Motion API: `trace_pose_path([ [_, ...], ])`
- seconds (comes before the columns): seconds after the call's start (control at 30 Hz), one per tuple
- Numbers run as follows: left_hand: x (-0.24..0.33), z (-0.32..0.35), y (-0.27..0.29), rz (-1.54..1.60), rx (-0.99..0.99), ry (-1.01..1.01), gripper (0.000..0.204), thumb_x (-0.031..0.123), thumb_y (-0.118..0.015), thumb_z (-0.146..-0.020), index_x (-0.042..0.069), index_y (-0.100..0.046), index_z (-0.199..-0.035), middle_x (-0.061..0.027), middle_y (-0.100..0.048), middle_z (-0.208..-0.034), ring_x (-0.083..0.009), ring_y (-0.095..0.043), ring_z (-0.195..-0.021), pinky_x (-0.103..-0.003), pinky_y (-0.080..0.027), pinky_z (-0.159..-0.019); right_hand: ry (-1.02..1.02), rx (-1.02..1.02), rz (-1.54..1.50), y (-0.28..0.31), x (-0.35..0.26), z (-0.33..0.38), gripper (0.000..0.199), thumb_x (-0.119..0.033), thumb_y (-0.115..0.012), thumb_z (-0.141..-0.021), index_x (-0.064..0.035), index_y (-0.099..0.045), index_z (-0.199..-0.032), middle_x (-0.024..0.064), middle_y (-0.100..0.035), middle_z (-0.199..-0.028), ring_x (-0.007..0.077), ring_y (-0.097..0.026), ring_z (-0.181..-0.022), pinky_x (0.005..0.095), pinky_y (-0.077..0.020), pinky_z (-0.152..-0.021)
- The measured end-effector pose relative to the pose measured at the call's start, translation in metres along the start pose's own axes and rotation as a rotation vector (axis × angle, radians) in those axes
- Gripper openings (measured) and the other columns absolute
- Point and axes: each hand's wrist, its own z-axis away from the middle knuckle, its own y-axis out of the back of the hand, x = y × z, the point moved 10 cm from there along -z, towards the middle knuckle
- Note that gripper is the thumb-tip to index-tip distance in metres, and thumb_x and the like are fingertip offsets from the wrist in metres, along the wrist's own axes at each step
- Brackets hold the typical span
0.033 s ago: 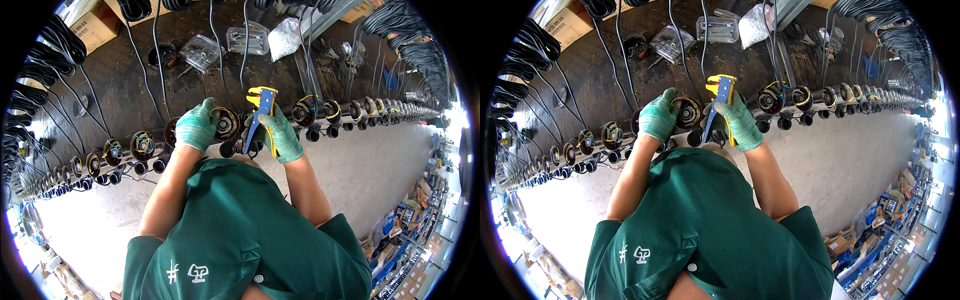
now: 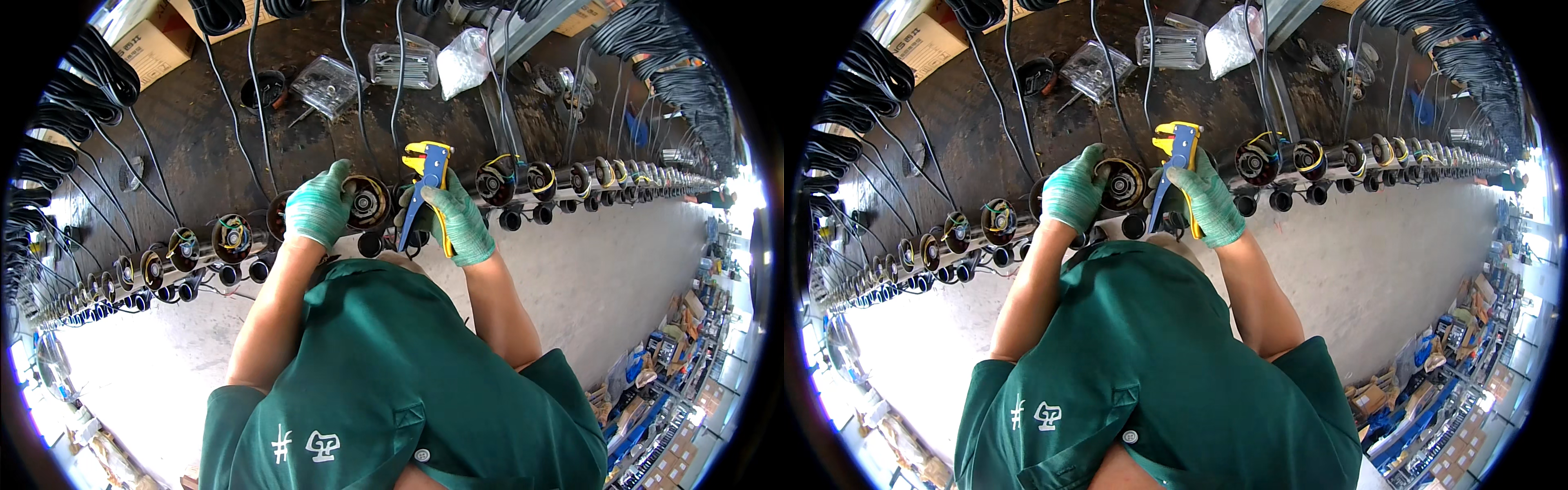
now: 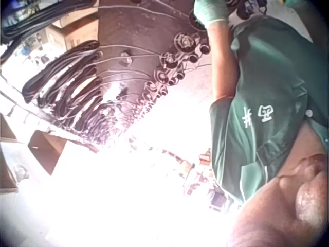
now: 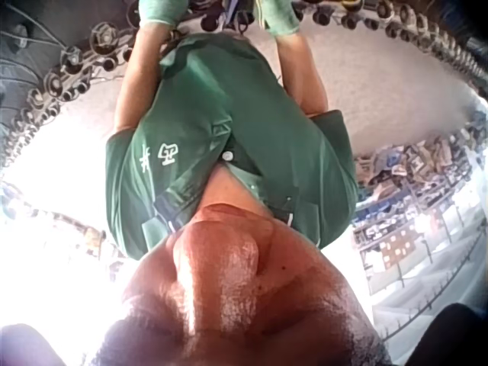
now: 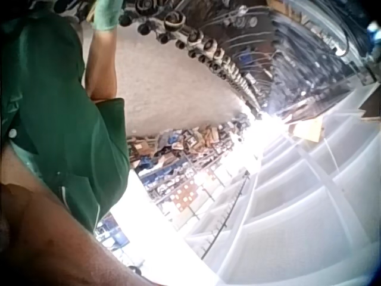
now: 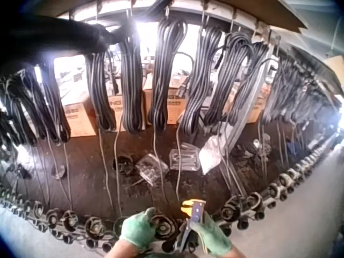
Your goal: The person uses a yellow and blue crimping tool to secure wire connectors onto a series of cylindrical metal components arranged in a row. The person repeatedly positions the tool over the exposed wire ends and squeezes the handles to crimp the connectors, moving sequentially along the line of components.
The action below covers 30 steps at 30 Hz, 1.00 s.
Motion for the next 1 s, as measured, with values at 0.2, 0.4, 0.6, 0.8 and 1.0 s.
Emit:
trace_pose_path([
  [0.2, -0.003, -0.006, 0.001, -0.027, -0.048, -0.085, 0.035, 0.02, -0.068, -0.099, 0.014, -0.069, -0.133, -0.0174, -0.073, -0.123, -0.0396, -0.071, -0.108, -0.047, -0.057, -0.092, -0.03, 0.011, -0.012, 0.004, 0.003, 0.005, 0.064, -0.03, -0.07, -0.098, -0.0076, -0.042, -0.151, 0.0143, -0.07, -0.107, 0.0285, -0.075, -0.086, 0.0422, -0.0638, -0.073],
  [0.4, 0.008, -0.013, 0.007, -0.208, -0.108, -0.105, 0.026, 0.023, -0.067, -0.099, 0.012, -0.076, -0.122, -0.015, -0.074, -0.113, -0.0384, -0.071, -0.1, -0.048, -0.057, -0.089, -0.031, 0.02, 0.017, -0.001, 0.0, 0.009, 0.064, -0.031, -0.07, -0.099, -0.0076, -0.042, -0.152, 0.014, -0.07, -0.106, 0.0277, -0.075, -0.085, 0.0412, -0.0628, -0.072],
  [0.6, 0.023, -0.001, 0.013, 0.059, 0.124, -0.228, 0.024, 0.018, -0.07, -0.098, 0.01, -0.076, -0.12, -0.0145, -0.075, -0.108, -0.0383, -0.072, -0.096, -0.045, -0.058, -0.083, -0.031, 0.062, 0.014, 0.002, 0.003, 0.012, 0.066, -0.031, -0.07, -0.099, -0.0067, -0.041, -0.153, 0.0141, -0.07, -0.106, 0.0272, -0.075, -0.085, 0.0412, -0.0629, -0.074],
  [0.8, 0.019, -0.002, 0.001, 0.62, 0.161, -0.212, 0.024, 0.006, -0.07, -0.1, 0.003, -0.075, -0.123, -0.0127, -0.079, -0.109, -0.0201, -0.076, -0.094, -0.035, -0.06, -0.084, -0.018, 0.057, 0.006, -0.001, 0.006, 0.009, 0.066, -0.028, -0.07, -0.097, -0.0048, -0.043, -0.153, 0.0136, -0.07, -0.105, 0.0254, -0.073, -0.086, 0.0394, -0.0624, -0.077],
  [1.0, 0.001, -0.005, -0.017, 0.839, 0.143, -0.071, 0.023, -0.001, -0.069, -0.099, 0.002, -0.07, -0.123, -0.0069, -0.076, -0.11, -0.0146, -0.071, -0.098, -0.029, -0.058, -0.088, 0.056, 0.084, 0.182, 0.005, 0.007, 0.005, 0.066, -0.021, -0.069, -0.095, -0.0044, -0.046, -0.154, 0.0102, -0.065, -0.125, 0.0174, -0.063, -0.11, 0.0347, -0.0528, -0.1],
])
